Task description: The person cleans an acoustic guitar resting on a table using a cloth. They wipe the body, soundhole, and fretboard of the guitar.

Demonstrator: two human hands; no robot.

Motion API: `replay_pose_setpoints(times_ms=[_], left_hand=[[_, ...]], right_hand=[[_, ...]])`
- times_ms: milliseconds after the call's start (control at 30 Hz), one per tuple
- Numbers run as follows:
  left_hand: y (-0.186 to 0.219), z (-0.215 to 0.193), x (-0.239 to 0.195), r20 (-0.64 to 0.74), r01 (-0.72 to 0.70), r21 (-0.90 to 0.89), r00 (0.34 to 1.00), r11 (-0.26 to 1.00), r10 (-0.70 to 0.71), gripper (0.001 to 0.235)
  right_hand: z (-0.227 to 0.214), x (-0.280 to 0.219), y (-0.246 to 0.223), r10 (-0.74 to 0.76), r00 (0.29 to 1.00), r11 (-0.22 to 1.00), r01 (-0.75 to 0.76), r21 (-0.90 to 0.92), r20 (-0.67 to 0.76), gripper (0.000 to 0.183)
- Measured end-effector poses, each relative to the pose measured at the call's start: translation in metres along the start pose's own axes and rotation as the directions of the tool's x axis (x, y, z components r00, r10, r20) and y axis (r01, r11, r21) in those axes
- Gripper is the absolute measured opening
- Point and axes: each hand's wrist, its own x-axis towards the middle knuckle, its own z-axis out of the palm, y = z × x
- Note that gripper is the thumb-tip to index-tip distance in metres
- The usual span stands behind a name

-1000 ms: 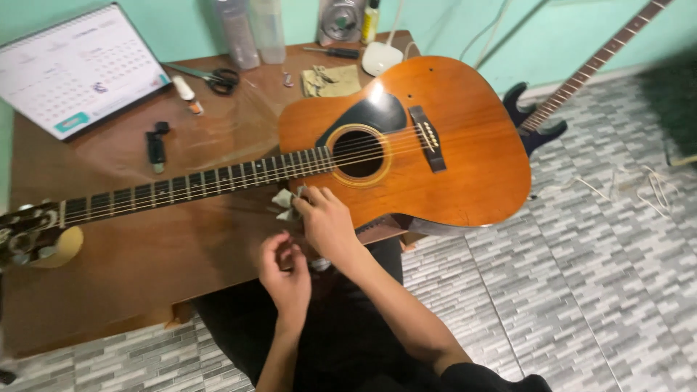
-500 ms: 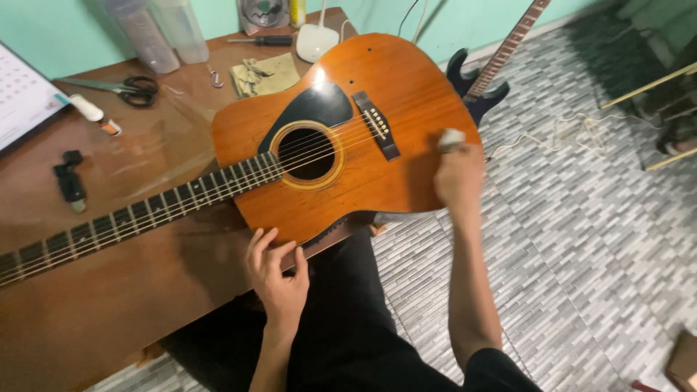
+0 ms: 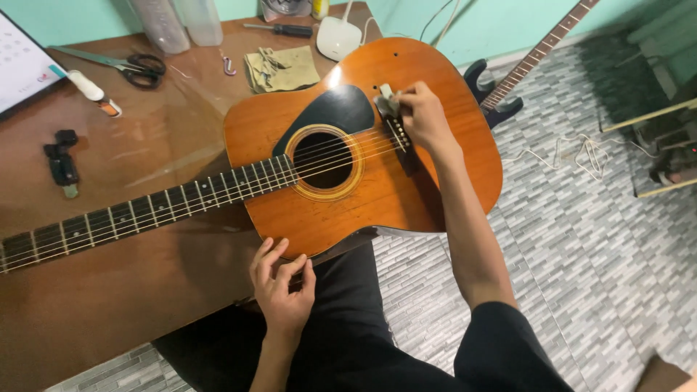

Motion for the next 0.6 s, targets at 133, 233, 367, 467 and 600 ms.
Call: replay_pose_setpoints(times_ms=[133, 233, 367, 467, 600], left_hand=[[0.002, 0.0, 0.0, -0.012, -0.011, -0.009, 1.0, 1.0, 0.011, 0.008], [0.002, 0.002, 0.001, -0.014, -0.008, -0.02, 1.0, 1.0, 0.008, 0.008], [0.002, -0.001, -0.003, -0.005, -0.013, -0.014, 1.0, 1.0, 0.013, 0.008], [-0.001, -0.001, -0.001, -0.001, -0.017, -0.02, 1.0, 1.0, 0.017, 0.008], [-0.001, 0.003, -0.003, -0.033, -0.023, -0.007, 0.999, 1.0, 0.023, 0.01]], right_hand=[[0.015, 0.043, 0.011, -0.05, 0.996, 0.984, 0.061, -0.169, 0.068, 0.019], [0.01, 0.043, 0.005, -0.019, 0.991, 0.978, 0.046, -0.202, 0.133, 0.026], [-0.011, 0.038, 0.024, 0.22, 0.975, 0.902, -0.195, -0.385, 0.022, 0.014], [-0.028, 0.058, 0.078, 0.387, 0.913, 0.831, -0.407, -0.38, -0.131, 0.024], [-0.01, 0.09, 0.078, 0.328, 0.922, 0.9, -0.371, -0.229, -0.204, 0.036]])
